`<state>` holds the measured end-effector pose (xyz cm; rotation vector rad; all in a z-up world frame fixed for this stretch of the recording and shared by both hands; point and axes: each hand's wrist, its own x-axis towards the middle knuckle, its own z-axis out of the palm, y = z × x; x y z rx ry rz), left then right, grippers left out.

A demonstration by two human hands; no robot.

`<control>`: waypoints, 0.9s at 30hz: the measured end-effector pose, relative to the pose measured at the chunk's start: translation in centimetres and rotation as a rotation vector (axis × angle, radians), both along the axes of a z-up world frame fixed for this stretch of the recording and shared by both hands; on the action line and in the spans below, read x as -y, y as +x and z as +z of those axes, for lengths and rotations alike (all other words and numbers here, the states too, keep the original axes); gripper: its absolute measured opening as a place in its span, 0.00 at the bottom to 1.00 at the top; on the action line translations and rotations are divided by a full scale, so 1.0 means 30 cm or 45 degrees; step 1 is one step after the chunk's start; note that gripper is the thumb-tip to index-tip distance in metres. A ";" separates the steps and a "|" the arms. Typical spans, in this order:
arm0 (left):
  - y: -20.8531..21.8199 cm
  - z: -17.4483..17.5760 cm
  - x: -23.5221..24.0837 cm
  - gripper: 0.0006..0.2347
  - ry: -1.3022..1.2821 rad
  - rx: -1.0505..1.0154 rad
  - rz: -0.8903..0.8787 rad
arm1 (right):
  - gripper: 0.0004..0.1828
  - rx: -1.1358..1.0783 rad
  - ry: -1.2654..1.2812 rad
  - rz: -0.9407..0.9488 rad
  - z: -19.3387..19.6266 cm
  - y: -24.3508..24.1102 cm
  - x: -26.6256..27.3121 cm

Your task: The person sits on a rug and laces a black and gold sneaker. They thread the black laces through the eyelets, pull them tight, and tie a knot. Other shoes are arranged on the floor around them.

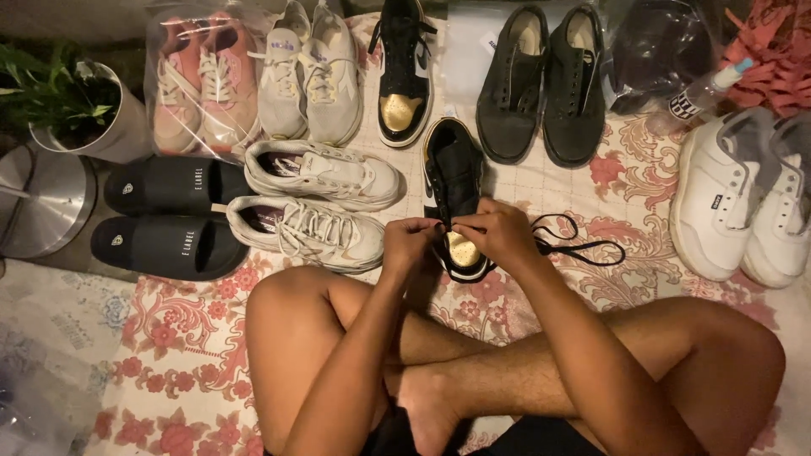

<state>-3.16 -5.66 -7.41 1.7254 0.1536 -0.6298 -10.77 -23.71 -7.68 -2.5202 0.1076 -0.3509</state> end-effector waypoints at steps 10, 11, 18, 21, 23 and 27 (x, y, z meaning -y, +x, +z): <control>0.024 -0.011 0.014 0.09 0.135 0.043 -0.062 | 0.10 -0.179 0.020 -0.079 -0.030 0.009 -0.014; 0.013 0.026 0.021 0.13 0.196 0.101 -0.103 | 0.09 -0.178 0.016 -0.086 -0.059 0.012 -0.008; -0.025 0.128 0.030 0.16 0.357 0.524 -0.309 | 0.09 -0.181 0.022 -0.088 -0.054 0.012 -0.013; -0.029 0.111 0.041 0.15 0.466 0.815 -0.450 | 0.09 -0.189 0.011 -0.108 -0.069 0.021 -0.014; -0.019 0.075 0.047 0.14 0.483 0.827 -0.480 | 0.09 -0.165 0.010 -0.084 -0.058 0.015 -0.013; -0.003 0.073 0.036 0.13 0.482 0.832 -0.545 | 0.10 -0.111 0.004 0.004 -0.025 0.005 -0.018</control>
